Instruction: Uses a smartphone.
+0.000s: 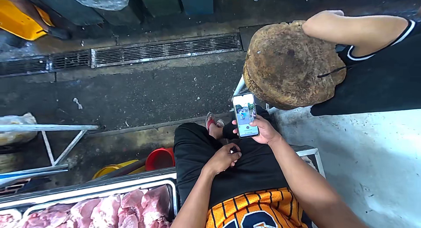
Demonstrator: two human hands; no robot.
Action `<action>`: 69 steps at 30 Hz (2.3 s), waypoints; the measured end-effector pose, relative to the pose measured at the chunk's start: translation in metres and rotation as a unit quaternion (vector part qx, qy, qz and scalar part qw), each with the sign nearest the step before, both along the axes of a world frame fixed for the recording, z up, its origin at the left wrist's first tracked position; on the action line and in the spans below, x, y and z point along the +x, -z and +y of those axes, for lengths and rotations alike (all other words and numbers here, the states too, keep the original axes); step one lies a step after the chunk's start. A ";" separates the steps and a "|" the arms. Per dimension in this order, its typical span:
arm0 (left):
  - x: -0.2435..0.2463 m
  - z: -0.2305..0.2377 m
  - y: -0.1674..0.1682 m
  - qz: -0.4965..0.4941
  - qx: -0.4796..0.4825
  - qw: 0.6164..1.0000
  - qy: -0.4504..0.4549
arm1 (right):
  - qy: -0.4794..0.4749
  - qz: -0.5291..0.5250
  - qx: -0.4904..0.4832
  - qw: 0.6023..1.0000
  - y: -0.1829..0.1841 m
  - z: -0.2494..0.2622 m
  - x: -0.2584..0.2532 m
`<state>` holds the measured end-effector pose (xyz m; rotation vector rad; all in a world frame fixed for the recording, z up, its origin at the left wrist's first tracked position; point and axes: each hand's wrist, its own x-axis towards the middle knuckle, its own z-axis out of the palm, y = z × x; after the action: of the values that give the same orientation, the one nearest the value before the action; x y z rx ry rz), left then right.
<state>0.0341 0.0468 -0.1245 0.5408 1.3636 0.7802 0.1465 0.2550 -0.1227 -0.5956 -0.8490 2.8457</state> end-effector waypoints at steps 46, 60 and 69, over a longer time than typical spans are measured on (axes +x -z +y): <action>0.000 0.003 -0.007 0.037 -0.017 0.999 0.032 | -0.004 0.005 0.002 1.000 0.002 -0.001 -0.002; 0.000 0.004 -0.006 0.033 -0.016 0.999 0.034 | -0.011 -0.003 0.012 1.000 0.003 0.000 -0.001; 0.000 0.003 -0.007 0.036 -0.014 0.999 0.031 | -0.013 0.001 0.018 1.000 0.003 -0.001 -0.002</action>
<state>0.0343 0.0500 -0.1170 0.5919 1.4163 0.6966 0.1448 0.2541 -0.1256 -0.5819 -0.9122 2.8475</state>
